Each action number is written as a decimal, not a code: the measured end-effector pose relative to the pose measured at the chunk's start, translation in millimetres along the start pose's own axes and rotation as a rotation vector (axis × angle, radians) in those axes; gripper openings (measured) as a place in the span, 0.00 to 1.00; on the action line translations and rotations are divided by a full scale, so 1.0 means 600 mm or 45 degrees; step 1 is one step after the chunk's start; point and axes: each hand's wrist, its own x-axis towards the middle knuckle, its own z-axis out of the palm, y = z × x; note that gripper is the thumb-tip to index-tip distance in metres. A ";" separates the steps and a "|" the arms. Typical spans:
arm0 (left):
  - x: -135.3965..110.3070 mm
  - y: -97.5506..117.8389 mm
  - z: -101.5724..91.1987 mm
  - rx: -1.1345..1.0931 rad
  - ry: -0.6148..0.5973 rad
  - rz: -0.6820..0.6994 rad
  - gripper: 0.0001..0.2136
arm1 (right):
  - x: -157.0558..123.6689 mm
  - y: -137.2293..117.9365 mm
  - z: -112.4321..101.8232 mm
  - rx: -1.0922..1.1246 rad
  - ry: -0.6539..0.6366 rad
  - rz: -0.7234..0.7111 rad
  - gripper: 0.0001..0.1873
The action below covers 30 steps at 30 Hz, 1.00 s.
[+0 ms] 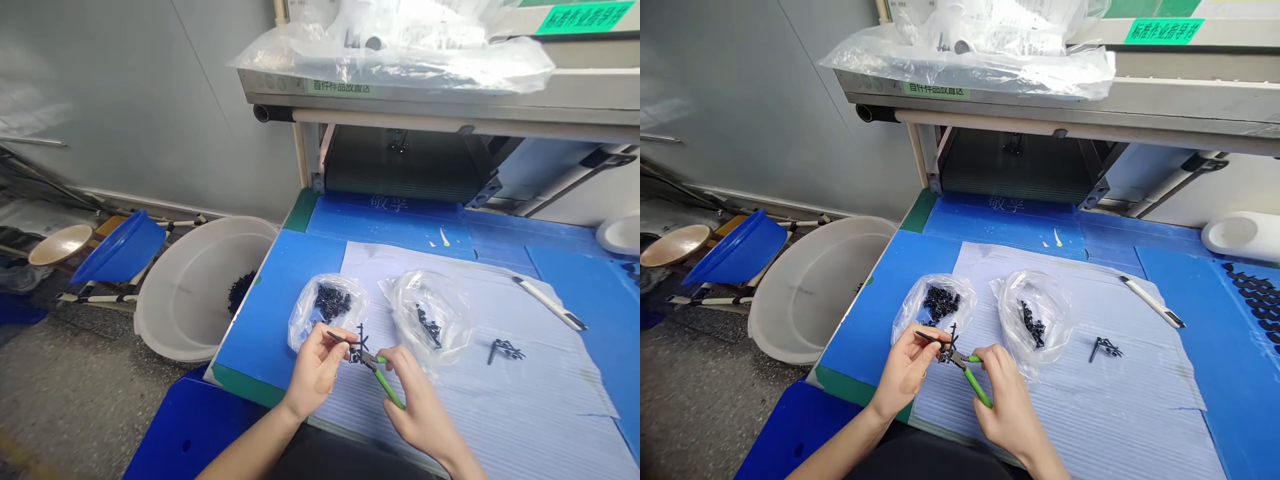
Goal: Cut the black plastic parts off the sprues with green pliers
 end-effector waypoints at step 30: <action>0.036 -0.021 0.193 0.035 -0.168 -0.037 0.05 | -0.108 0.078 -0.106 0.079 0.219 0.180 0.25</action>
